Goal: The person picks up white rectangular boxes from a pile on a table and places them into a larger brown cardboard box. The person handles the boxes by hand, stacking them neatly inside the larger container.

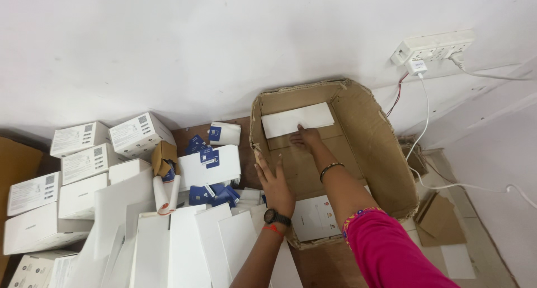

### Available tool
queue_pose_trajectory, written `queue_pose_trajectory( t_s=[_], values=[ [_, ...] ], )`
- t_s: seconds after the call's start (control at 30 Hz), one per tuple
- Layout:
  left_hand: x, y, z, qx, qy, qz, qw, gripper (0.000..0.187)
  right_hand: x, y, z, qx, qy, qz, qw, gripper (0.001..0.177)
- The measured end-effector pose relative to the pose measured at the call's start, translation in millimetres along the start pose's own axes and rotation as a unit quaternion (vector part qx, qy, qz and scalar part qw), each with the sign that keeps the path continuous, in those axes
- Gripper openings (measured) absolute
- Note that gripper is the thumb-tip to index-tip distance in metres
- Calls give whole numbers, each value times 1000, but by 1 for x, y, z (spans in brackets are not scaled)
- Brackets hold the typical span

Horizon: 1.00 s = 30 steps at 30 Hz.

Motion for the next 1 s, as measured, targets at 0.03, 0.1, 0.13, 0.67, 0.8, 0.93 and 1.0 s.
queue_pose_trajectory(
  t_s=[0.03, 0.1, 0.13, 0.67, 0.8, 0.93, 1.0],
  values=[
    [-1, 1, 1, 7, 3, 3, 1000, 91, -1, -2, -1, -5, 20, -6, 1000, 42],
    [-1, 2, 4, 15, 11, 3, 1000, 90, 0, -7, -4, -17, 60, -18, 998, 36],
    [-2, 2, 6, 17, 15, 0, 1000, 89, 2, -11, -4, -19, 57, -41, 997, 34],
    [-32, 41, -42, 3, 366, -9, 930, 61, -40, 319, 47, -141, 81, -287, 944, 42],
    [-70, 122, -85, -17, 330, -133, 934, 55, 84, 431, 41, -236, 132, -200, 942, 42],
    [-102, 200, -132, 125, 115, -90, 981, 44, 236, 423, 26, -173, 212, -160, 948, 51],
    [-109, 231, -142, 170, 30, -91, 981, 46, 287, 402, 19, -111, 267, -221, 931, 64]
  ],
)
Point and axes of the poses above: each hand's wrist, its own y-axis away from the middle knuckle, its own z-axis out of the palm, x = y × z, the point moved 4 cm from there along -y, towards the middle knuckle, and after that the axes turned 1 degree about -y, right-handed, at the moved point
